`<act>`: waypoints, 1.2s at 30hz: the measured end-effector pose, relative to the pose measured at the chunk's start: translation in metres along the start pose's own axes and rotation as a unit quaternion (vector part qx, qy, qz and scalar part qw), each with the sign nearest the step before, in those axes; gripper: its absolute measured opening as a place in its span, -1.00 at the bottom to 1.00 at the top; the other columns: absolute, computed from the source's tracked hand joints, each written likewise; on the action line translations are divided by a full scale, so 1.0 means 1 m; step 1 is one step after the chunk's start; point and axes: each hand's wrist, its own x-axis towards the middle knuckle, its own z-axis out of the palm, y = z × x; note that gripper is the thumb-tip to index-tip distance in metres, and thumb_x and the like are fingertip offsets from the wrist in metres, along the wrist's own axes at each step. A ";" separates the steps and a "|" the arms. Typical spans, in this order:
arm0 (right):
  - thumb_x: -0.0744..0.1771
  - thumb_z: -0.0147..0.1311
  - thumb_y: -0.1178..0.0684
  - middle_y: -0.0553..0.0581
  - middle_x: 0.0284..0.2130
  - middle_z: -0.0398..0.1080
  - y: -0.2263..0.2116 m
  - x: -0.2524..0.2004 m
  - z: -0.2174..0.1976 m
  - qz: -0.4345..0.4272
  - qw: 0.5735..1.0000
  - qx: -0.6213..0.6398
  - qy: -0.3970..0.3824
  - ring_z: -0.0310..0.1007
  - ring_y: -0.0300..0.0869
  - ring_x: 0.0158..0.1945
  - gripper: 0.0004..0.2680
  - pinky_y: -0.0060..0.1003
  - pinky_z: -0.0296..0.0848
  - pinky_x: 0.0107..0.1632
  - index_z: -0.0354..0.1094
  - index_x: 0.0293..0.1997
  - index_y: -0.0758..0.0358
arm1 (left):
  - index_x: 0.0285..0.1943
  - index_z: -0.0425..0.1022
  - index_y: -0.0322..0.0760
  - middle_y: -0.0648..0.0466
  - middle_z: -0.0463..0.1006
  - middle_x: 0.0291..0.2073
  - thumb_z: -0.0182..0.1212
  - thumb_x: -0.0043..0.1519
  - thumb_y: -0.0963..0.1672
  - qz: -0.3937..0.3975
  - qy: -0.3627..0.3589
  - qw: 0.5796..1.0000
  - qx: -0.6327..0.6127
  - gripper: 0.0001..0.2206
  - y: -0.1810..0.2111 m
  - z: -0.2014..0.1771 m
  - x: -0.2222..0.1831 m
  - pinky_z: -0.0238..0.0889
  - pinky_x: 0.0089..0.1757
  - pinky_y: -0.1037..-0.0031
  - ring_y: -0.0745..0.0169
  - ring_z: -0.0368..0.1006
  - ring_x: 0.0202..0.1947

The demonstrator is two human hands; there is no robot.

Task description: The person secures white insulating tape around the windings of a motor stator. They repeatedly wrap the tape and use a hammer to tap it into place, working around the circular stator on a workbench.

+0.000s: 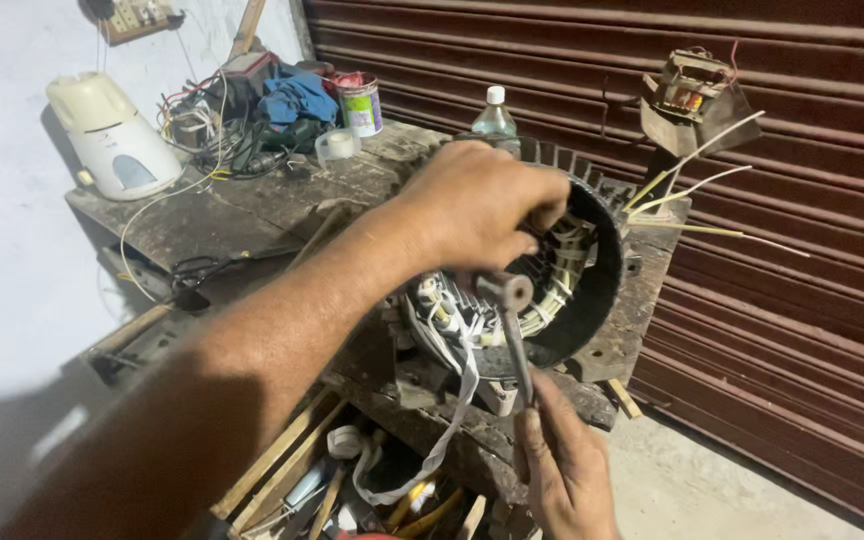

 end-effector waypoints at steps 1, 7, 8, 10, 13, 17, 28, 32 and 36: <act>0.38 -0.04 0.09 0.14 -0.56 0.41 0.007 -0.005 0.007 0.029 0.998 -0.057 0.005 0.33 -0.23 -0.61 -0.66 -0.34 0.35 -0.56 0.31 0.36 0.16 | -0.13 0.58 0.06 0.29 0.65 -0.41 0.40 0.11 -0.12 0.024 -0.019 0.999 0.045 -0.82 0.002 0.000 0.002 0.19 -0.05 0.28 0.41 0.52 -0.36; 0.36 -0.01 0.23 0.45 -0.09 0.54 0.021 -0.012 0.033 -0.242 0.942 -0.219 0.083 0.59 0.07 0.00 -0.70 -0.21 0.49 -0.02 0.32 0.25 0.44 | -0.02 0.52 0.06 0.26 0.63 -0.49 0.37 0.10 -0.18 0.140 -0.061 0.977 0.145 -0.70 -0.004 0.004 0.010 0.05 -0.11 0.37 0.46 0.40 -0.49; 0.35 0.00 0.24 0.44 -0.10 0.54 0.021 -0.013 0.037 -0.228 0.946 -0.203 0.107 0.61 0.04 -0.01 -0.70 -0.22 0.50 0.00 0.33 0.24 0.42 | -0.06 0.54 0.07 0.28 0.62 -0.51 0.38 0.10 -0.17 0.150 -0.038 0.982 0.111 -0.74 -0.010 0.006 0.009 0.04 -0.09 0.37 0.48 0.40 -0.49; 0.36 0.02 0.25 0.41 -0.12 0.55 0.023 -0.014 0.043 -0.235 0.942 -0.183 0.157 0.63 0.00 -0.03 -0.73 -0.23 0.52 0.01 0.34 0.22 0.37 | -0.13 0.56 0.08 0.31 0.60 -0.52 0.41 0.09 -0.14 0.166 0.029 0.985 0.040 -0.78 -0.020 0.014 0.007 0.06 -0.09 0.38 0.44 0.36 -0.46; 0.38 0.03 0.24 0.29 -0.26 0.54 0.030 -0.007 0.053 -0.210 0.938 -0.217 0.172 0.60 -0.08 -0.20 -0.73 -0.26 0.52 -0.16 0.35 0.24 0.24 | -0.19 0.56 0.10 0.35 0.57 -0.50 0.48 0.06 -0.10 0.197 0.134 0.970 -0.041 -0.79 -0.034 0.027 0.007 0.12 -0.14 0.36 0.33 0.31 -0.43; 0.34 0.04 0.24 0.14 -0.49 0.53 0.025 0.001 0.054 -0.135 0.950 -0.261 0.108 0.54 -0.23 -0.47 -0.68 -0.30 0.49 -0.45 0.39 0.25 0.17 | -0.22 0.53 0.09 0.41 0.57 -0.49 0.47 0.11 -0.07 0.221 0.163 0.956 -0.107 -0.82 -0.047 0.035 0.009 0.18 -0.10 0.28 0.47 0.42 -0.47; 0.37 0.02 0.27 0.23 -0.32 0.53 0.042 -0.003 0.056 -0.234 0.928 -0.230 0.175 0.56 -0.21 -0.36 -0.67 -0.29 0.54 -0.32 0.33 0.31 0.15 | -0.13 0.47 0.02 0.33 0.59 -0.53 0.45 0.13 -0.09 0.204 0.218 0.937 -0.181 -0.77 -0.051 0.035 0.009 0.37 -0.04 0.32 0.47 0.58 -0.48; 0.37 0.02 0.26 0.30 -0.25 0.54 0.012 0.011 0.073 -0.217 0.929 -0.268 0.135 0.63 -0.11 -0.27 -0.67 -0.24 0.60 -0.23 0.32 0.31 0.14 | -0.12 0.46 -0.04 0.31 0.57 -0.47 0.44 0.11 -0.11 0.229 0.244 0.917 -0.219 -0.76 -0.055 0.036 0.010 0.41 -0.18 0.35 0.40 0.58 -0.43; 0.41 -0.38 0.29 0.48 0.27 0.28 -0.021 0.064 0.085 -0.173 0.984 0.015 -0.051 0.19 0.16 0.36 -0.65 -0.04 0.15 0.34 0.20 0.34 0.56 | -0.11 0.48 -0.02 0.30 0.50 -0.70 0.44 0.14 -0.10 0.218 0.215 0.924 -0.230 -0.77 -0.055 0.032 0.008 0.46 -0.17 0.43 0.47 0.57 -0.59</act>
